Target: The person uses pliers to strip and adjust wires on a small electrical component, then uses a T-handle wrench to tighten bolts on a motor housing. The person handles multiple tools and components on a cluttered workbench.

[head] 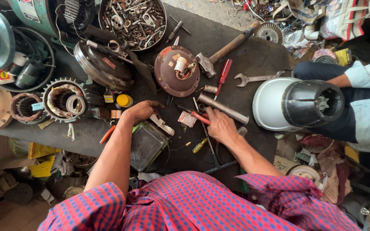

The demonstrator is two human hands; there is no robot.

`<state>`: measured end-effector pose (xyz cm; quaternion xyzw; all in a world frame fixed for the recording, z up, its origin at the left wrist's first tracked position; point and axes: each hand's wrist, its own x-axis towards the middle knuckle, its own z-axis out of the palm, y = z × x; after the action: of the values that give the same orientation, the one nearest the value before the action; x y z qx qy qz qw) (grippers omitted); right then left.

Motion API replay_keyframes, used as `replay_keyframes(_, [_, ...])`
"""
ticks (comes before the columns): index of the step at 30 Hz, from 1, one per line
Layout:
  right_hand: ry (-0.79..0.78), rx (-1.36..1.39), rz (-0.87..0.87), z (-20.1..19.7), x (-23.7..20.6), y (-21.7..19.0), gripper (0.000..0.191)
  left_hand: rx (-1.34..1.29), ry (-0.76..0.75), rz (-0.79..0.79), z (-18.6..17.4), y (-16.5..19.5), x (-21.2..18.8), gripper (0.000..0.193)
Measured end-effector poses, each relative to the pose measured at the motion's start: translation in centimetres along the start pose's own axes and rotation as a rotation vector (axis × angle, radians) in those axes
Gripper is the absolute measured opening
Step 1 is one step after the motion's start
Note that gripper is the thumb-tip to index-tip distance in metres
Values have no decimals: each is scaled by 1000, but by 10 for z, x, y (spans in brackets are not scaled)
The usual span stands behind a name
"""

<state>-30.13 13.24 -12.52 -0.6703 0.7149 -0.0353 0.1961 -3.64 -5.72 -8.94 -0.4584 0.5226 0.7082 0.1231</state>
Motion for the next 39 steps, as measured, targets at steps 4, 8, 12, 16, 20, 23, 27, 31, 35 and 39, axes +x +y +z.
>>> replay_keyframes(4, [-50,111,-65,-22,-1,2,43,-32,3,-42,1,-1,2,63])
replay_keyframes(8, [27,11,-292,-46,-3,-2,40,-42,5,-56,1,0,2,63])
replay_keyframes(12, [159,-126,-491,-58,4,-7,33,-80,18,-83,0,1,2,63])
replay_keyframes(16, [208,-154,-600,-65,18,-7,40,-80,18,-64,0,1,2,63])
replay_keyframes(20, [214,-254,-688,-72,29,-4,38,-66,27,-69,0,2,2,62])
replay_keyframes(23, [266,-264,-746,-77,36,-3,31,-64,28,-87,1,3,3,60])
replay_keyframes(27, [308,-306,-832,-83,48,0,31,104,57,-3,0,4,3,54])
replay_keyframes(31, [315,-314,-885,-86,58,3,31,-42,51,-83,1,7,1,62])
replay_keyframes(35, [304,-337,-915,-85,63,4,36,4,59,-83,2,11,-4,61])
replay_keyframes(39, [259,-331,-910,-85,66,5,33,-26,84,-107,4,14,-7,64])
